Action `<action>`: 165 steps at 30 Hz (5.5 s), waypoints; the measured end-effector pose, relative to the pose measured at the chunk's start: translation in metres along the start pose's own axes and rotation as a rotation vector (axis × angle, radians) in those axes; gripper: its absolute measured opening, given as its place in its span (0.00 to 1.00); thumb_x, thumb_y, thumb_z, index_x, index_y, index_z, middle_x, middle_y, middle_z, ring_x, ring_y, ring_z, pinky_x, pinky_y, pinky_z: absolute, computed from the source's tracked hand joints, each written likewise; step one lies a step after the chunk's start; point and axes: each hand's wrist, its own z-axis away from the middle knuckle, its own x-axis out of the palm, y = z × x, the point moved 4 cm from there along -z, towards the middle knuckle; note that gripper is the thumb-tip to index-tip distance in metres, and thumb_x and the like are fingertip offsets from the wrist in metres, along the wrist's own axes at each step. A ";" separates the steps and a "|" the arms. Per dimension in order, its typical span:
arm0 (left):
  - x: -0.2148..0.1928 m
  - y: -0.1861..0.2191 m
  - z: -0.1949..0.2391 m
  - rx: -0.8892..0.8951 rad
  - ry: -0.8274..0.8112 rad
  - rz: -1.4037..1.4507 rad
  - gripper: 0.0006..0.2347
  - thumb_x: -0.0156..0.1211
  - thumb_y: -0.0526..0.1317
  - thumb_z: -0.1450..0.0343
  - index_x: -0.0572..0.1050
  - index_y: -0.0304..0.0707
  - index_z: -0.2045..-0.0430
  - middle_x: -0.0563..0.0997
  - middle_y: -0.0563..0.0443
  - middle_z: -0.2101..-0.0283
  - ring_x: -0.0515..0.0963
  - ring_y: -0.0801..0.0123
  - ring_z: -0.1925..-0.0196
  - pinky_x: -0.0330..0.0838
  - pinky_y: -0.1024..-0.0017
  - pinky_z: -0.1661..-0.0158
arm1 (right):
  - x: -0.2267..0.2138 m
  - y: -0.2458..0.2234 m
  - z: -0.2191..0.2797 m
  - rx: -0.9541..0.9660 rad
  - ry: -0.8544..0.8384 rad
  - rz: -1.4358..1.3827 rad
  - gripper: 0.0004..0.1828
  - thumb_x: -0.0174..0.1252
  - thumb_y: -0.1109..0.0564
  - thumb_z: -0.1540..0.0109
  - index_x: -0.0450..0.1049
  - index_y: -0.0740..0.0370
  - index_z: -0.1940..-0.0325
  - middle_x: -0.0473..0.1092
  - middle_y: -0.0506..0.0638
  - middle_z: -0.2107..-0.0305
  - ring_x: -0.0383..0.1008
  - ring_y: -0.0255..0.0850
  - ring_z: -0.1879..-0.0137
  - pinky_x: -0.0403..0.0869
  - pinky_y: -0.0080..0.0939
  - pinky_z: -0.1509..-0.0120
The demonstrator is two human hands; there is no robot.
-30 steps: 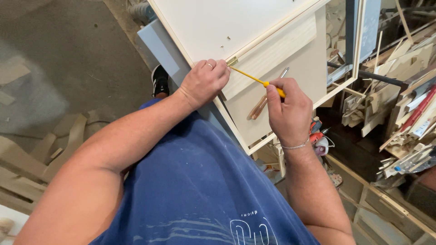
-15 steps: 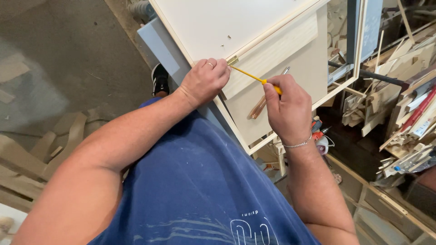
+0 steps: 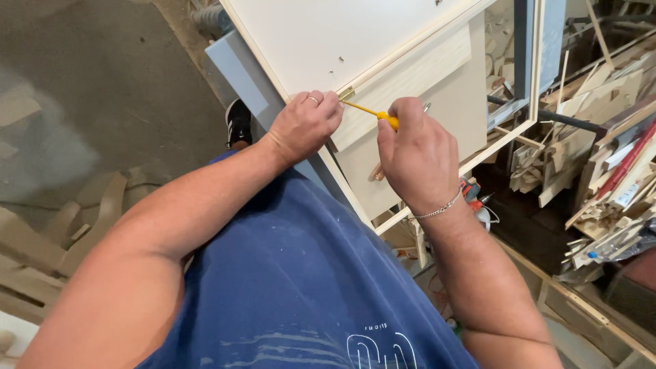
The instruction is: Assembling a wooden box by fastening hinges with a screwdriver and screws
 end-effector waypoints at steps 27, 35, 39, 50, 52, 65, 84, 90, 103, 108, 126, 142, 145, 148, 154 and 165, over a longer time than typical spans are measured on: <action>0.013 0.011 0.019 0.029 -0.018 0.007 0.03 0.56 0.38 0.28 0.75 0.45 0.72 0.72 0.52 0.68 0.75 0.62 0.69 0.69 0.68 0.65 | 0.091 0.159 0.142 0.444 0.544 -0.458 0.13 0.54 0.65 0.32 0.79 0.59 0.46 0.68 0.55 0.62 0.73 0.47 0.54 0.71 0.46 0.43; 0.025 -0.006 0.008 -0.252 -0.179 -0.040 0.08 0.67 0.43 0.33 0.78 0.46 0.64 0.76 0.52 0.69 0.81 0.58 0.69 0.77 0.66 0.65 | 0.204 0.196 0.166 0.446 0.247 -0.321 0.18 0.62 0.53 0.37 0.76 0.54 0.43 0.70 0.57 0.57 0.75 0.56 0.47 0.73 0.54 0.39; 0.031 -0.016 -0.013 -0.331 -0.387 -0.143 0.15 0.74 0.44 0.38 0.80 0.42 0.61 0.78 0.49 0.66 0.82 0.54 0.65 0.79 0.61 0.62 | 0.195 0.180 0.168 0.394 0.292 -0.236 0.23 0.65 0.47 0.39 0.74 0.53 0.41 0.69 0.54 0.57 0.76 0.54 0.49 0.75 0.51 0.42; 0.086 -0.021 -0.013 -0.190 -0.590 -0.328 0.03 0.62 0.39 0.37 0.82 0.47 0.75 0.77 0.52 0.74 0.83 0.58 0.70 0.81 0.63 0.68 | 0.216 0.153 0.172 0.312 -0.005 -0.291 0.35 0.58 0.37 0.37 0.58 0.43 0.28 0.74 0.57 0.57 0.81 0.60 0.54 0.79 0.61 0.50; 0.095 -0.029 -0.010 -0.216 -0.629 -0.362 0.04 0.61 0.39 0.36 0.83 0.47 0.74 0.77 0.52 0.76 0.84 0.56 0.71 0.81 0.61 0.70 | 0.233 0.159 0.171 0.298 0.016 -0.313 0.30 0.58 0.39 0.38 0.61 0.39 0.33 0.72 0.52 0.62 0.81 0.57 0.56 0.80 0.58 0.53; 0.010 0.055 -0.061 -0.993 -0.536 0.152 0.09 0.62 0.40 0.31 0.82 0.49 0.58 0.83 0.50 0.65 0.83 0.58 0.56 0.76 0.57 0.54 | 0.127 0.192 0.260 0.502 0.106 -1.238 0.32 0.52 0.53 0.36 0.60 0.40 0.26 0.74 0.64 0.47 0.74 0.62 0.39 0.74 0.63 0.35; -0.024 0.177 -0.026 -1.146 -0.283 1.419 0.12 0.57 0.28 0.27 0.69 0.33 0.50 0.77 0.45 0.71 0.86 0.59 0.70 0.87 0.62 0.63 | 0.059 0.192 0.341 0.119 0.732 -1.243 0.10 0.56 0.60 0.32 0.77 0.68 0.52 0.68 0.52 0.78 0.71 0.41 0.72 0.72 0.39 0.67; -0.038 0.189 -0.027 -1.120 -0.297 1.404 0.12 0.58 0.28 0.28 0.70 0.32 0.50 0.78 0.45 0.69 0.86 0.59 0.70 0.87 0.64 0.64 | 0.056 0.188 0.346 0.096 0.732 -1.218 0.10 0.55 0.60 0.32 0.77 0.69 0.52 0.67 0.52 0.80 0.70 0.41 0.74 0.70 0.39 0.69; -0.051 0.197 -0.024 -1.145 -0.306 1.350 0.10 0.58 0.28 0.28 0.72 0.32 0.53 0.79 0.46 0.69 0.87 0.59 0.70 0.86 0.66 0.65 | 0.059 0.187 0.351 0.065 0.751 -1.216 0.10 0.55 0.60 0.32 0.78 0.68 0.52 0.67 0.53 0.79 0.70 0.42 0.73 0.71 0.39 0.68; -0.048 0.194 -0.023 -1.148 -0.309 1.352 0.11 0.59 0.28 0.28 0.72 0.30 0.52 0.79 0.44 0.69 0.87 0.59 0.70 0.86 0.66 0.65 | 0.060 0.188 0.350 0.067 0.743 -1.216 0.10 0.55 0.61 0.32 0.78 0.68 0.52 0.68 0.54 0.76 0.71 0.42 0.73 0.71 0.41 0.67; -0.049 0.186 -0.022 -1.106 -0.398 1.179 0.09 0.61 0.27 0.30 0.75 0.28 0.56 0.78 0.43 0.72 0.86 0.61 0.71 0.86 0.66 0.65 | 0.068 0.186 0.340 0.015 0.738 -1.129 0.10 0.61 0.61 0.35 0.80 0.65 0.51 0.75 0.56 0.69 0.77 0.46 0.66 0.75 0.42 0.64; -0.089 0.219 -0.027 -0.889 -0.842 0.962 0.07 0.61 0.29 0.30 0.81 0.32 0.61 0.76 0.49 0.77 0.80 0.69 0.74 0.81 0.69 0.67 | 0.091 0.194 0.299 0.363 0.715 -1.099 0.10 0.62 0.60 0.34 0.82 0.61 0.49 0.77 0.58 0.68 0.80 0.52 0.61 0.76 0.48 0.56; -0.114 0.252 -0.037 -0.724 -1.221 0.871 0.06 0.64 0.35 0.32 0.83 0.39 0.64 0.80 0.49 0.75 0.78 0.67 0.70 0.77 0.64 0.62 | 0.123 0.198 0.275 0.366 0.760 -0.910 0.12 0.63 0.59 0.34 0.82 0.57 0.46 0.75 0.55 0.68 0.78 0.49 0.61 0.76 0.45 0.54; -0.112 0.243 -0.013 -0.753 -1.345 0.859 0.04 0.65 0.38 0.31 0.83 0.41 0.67 0.81 0.51 0.75 0.79 0.69 0.69 0.76 0.67 0.63 | 0.106 0.180 0.258 0.337 0.741 -0.642 0.14 0.63 0.57 0.35 0.82 0.53 0.45 0.72 0.53 0.71 0.78 0.50 0.64 0.76 0.48 0.59; -0.125 0.193 -0.035 -0.598 -1.547 0.788 0.05 0.62 0.40 0.30 0.83 0.44 0.67 0.86 0.49 0.69 0.84 0.62 0.64 0.78 0.64 0.60 | 0.138 0.139 0.222 0.404 0.345 -0.273 0.20 0.55 0.45 0.36 0.75 0.41 0.39 0.71 0.51 0.75 0.79 0.51 0.65 0.79 0.53 0.60; -0.125 0.081 -0.034 -0.508 -1.547 1.011 0.04 0.61 0.35 0.34 0.83 0.43 0.71 0.84 0.48 0.70 0.83 0.60 0.64 0.78 0.62 0.60 | 0.192 0.149 0.167 0.668 0.333 -0.155 0.30 0.62 0.37 0.39 0.71 0.50 0.37 0.71 0.54 0.61 0.78 0.55 0.54 0.79 0.54 0.52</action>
